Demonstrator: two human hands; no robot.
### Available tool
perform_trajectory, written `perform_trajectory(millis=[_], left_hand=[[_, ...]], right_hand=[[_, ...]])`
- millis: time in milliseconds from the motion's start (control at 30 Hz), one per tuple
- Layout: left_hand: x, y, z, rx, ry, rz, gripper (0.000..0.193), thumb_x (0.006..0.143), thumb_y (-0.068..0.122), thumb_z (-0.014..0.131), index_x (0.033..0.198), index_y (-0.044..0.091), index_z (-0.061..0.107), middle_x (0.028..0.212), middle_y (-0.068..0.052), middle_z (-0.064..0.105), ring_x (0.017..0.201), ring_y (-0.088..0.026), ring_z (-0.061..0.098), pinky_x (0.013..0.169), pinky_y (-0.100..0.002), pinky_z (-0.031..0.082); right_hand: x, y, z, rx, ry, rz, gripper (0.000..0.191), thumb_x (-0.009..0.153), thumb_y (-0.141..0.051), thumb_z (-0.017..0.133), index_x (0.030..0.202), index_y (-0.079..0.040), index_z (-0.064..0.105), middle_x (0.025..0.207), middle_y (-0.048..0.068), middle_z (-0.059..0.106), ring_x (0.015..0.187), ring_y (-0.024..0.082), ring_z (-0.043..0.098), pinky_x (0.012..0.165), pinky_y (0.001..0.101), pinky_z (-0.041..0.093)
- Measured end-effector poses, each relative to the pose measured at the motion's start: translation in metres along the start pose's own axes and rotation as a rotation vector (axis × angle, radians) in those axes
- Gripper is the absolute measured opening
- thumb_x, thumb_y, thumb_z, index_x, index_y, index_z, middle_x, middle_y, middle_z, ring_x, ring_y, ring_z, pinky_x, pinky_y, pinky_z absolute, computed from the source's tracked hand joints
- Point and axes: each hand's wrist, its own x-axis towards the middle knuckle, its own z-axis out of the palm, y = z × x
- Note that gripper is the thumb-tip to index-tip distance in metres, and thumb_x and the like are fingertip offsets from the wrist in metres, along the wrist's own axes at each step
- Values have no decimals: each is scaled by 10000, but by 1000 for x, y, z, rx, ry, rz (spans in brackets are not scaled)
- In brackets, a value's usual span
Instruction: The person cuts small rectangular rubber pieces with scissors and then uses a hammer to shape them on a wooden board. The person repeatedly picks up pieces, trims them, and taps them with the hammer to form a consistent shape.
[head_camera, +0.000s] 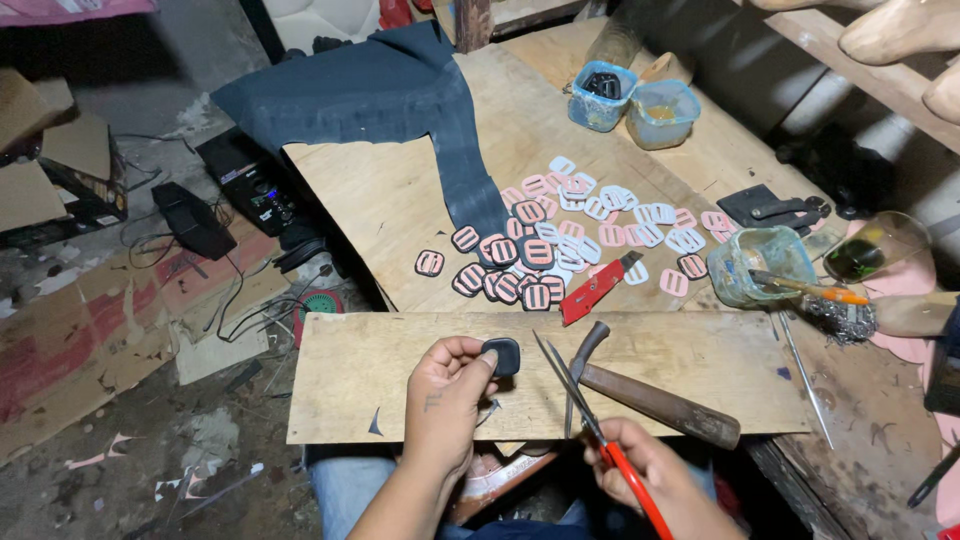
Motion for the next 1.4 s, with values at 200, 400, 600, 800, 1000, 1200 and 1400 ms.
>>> perform_trajectory(millis=[200,400,600,800,1000,1200,1400], left_hand=[[-4,2,-7,100,20,-16,217,858,47,717,1062,5,658,850,-31,718,674,-70,609,585,-218,469],[-7,2,-11,-92,-55,-94,182,908,73,693,1068,-12,675,836,-49,690,666,-80,558,608,-224,445],[-6,-4,-16,-233,-117,-132,156,922,45,634,1071,3,655,884,-42,707,705,-83,577,649,-226,458],[-6,-7,-16,-174,-143,-17,150,952,35,648,1096,-8,657,885,-46,684,713,-74,556,665,-218,456],[-9,-3,-16,-36,-109,-42,150,925,37,630,1059,-27,656,894,-56,718,779,-86,646,749,-228,528],[-10,-9,-14,-12,-77,16,152,965,44,629,1086,-46,650,874,-73,703,742,-98,599,707,-244,484],[-11,-9,-16,21,-69,33,148,958,55,610,1075,-32,636,879,-68,708,780,-98,639,746,-239,520]], right_hand=[[-1,7,12,48,-193,158,686,836,-526,728,1305,-45,590,988,11,646,834,123,633,673,274,538],[-1,-2,16,98,-218,202,632,874,-484,705,1301,-32,592,979,20,629,837,120,617,668,271,517],[-8,-14,23,173,-235,221,615,914,-507,637,1254,6,616,934,44,621,739,140,608,641,257,500],[-15,-34,35,146,-146,322,562,910,-484,616,1226,-19,638,896,45,619,690,129,596,619,255,488],[-21,-41,40,127,-106,301,536,926,-472,596,1202,-16,657,882,51,612,669,121,594,611,250,484],[-6,-15,41,101,-136,224,383,944,-390,630,1133,-57,640,763,14,566,584,105,562,519,237,440],[-4,4,38,65,27,309,355,887,-364,698,1064,-57,690,602,9,533,444,118,532,392,260,397]])
